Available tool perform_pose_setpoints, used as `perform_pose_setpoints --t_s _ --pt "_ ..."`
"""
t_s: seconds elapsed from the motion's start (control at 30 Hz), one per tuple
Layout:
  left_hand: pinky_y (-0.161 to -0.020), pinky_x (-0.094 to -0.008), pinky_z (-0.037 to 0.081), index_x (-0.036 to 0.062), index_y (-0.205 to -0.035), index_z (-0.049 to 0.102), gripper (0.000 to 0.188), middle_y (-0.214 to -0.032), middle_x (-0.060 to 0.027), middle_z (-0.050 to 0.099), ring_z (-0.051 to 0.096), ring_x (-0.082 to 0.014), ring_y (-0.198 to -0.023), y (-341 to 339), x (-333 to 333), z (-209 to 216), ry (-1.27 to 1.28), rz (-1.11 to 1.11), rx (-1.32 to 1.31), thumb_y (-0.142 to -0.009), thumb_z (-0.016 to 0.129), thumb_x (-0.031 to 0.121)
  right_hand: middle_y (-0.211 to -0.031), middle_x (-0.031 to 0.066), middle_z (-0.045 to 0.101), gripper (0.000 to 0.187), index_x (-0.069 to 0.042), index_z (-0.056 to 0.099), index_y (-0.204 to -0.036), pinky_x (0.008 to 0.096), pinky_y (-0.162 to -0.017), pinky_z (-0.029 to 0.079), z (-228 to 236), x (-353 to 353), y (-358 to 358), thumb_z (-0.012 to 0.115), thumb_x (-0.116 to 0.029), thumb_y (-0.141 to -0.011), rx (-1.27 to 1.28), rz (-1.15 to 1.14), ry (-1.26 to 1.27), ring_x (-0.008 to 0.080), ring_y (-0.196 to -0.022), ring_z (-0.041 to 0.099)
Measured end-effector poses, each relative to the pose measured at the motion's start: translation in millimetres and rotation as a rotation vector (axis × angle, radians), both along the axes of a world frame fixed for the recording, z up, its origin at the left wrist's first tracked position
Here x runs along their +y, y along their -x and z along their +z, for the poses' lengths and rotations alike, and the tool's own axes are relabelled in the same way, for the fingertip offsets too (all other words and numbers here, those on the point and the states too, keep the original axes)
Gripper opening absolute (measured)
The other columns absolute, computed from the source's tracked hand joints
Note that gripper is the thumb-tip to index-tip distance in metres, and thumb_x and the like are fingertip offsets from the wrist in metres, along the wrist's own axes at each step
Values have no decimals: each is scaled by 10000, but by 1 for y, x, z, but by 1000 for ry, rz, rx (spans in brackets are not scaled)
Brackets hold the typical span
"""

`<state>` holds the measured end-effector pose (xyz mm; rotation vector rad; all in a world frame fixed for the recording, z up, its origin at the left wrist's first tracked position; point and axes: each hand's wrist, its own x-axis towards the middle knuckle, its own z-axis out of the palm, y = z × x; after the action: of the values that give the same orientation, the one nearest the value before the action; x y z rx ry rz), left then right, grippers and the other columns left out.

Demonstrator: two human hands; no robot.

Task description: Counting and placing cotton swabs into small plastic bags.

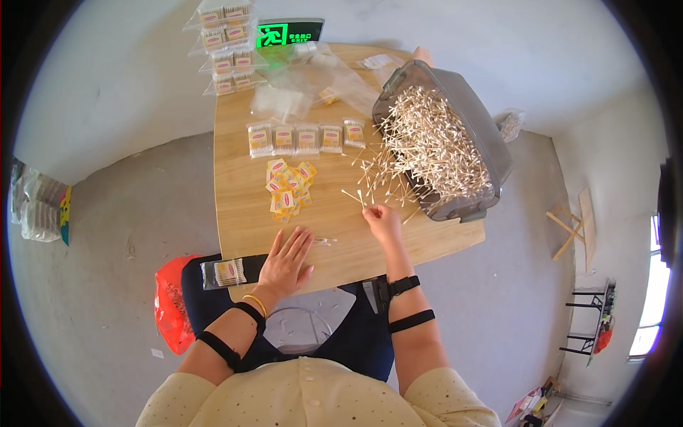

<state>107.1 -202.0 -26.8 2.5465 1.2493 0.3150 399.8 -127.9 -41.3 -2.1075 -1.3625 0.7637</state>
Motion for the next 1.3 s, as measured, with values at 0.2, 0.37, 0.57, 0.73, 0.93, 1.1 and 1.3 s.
perform_pose_setpoints --t_s 0.2,0.37,0.57,0.73,0.93,1.1,1.3 --pt "-1285 -524 157 47 -1595 329 741 -1650 -106 354 265 -269 -1564 0 0 -1 -4 -4 25 -981 573 380 -840 115 727 235 -47 731 -859 397 -720 543 -7 -25 -7 821 -261 -820 9 60 -52 278 -804 700" --pt "-1285 -523 155 44 -1595 332 734 -1649 -106 357 267 -265 -1564 1 -1 -2 -2 3 6 -990 560 391 -845 92 697 210 -74 724 -830 422 -747 532 -1 -37 -1 837 -248 -805 -119 79 -23 286 -849 673" --pt "-1289 -518 146 44 -1597 330 735 -1649 -103 358 269 -262 -1563 0 -1 -2 -11 1 12 -991 558 394 -848 108 691 207 -48 729 -848 386 -703 532 0 -43 1 833 -224 -823 -196 79 -71 243 -771 671" --pt "-1291 -514 140 44 -1597 329 739 -1652 -102 356 265 -259 -1565 0 -1 -3 -13 5 24 -989 559 393 -897 105 677 191 -86 718 -849 442 -789 517 2 -43 -3 813 -250 -831 -183 -8 -33 321 -900 650" --pt "-1292 -511 138 46 -1598 330 740 -1658 -99 347 262 -257 -1566 0 -1 -3 -13 4 27 -988 560 397 -956 98 648 191 -105 679 -890 458 -841 492 10 -35 13 808 -236 -837 -251 107 -217 336 -978 594" --pt "-1292 -511 137 47 -1596 334 738 -1659 -98 345 261 -252 -1567 1 0 -4 -12 6 15 -990 558 402 -967 100 633 166 -112 662 -886 461 -837 486 7 -30 28 805 -155 -815 -306 124 -309 346 -982 582" --pt "-1294 -511 126 47 -1601 326 752 -1669 -96 330 245 -248 -1574 -1 0 -2 -8 -6 41 -983 560 405 -933 111 626 157 -100 657 -872 469 -837 489 -8 -33 67 794 -123 -800 -191 304 -362 349 -959 592"
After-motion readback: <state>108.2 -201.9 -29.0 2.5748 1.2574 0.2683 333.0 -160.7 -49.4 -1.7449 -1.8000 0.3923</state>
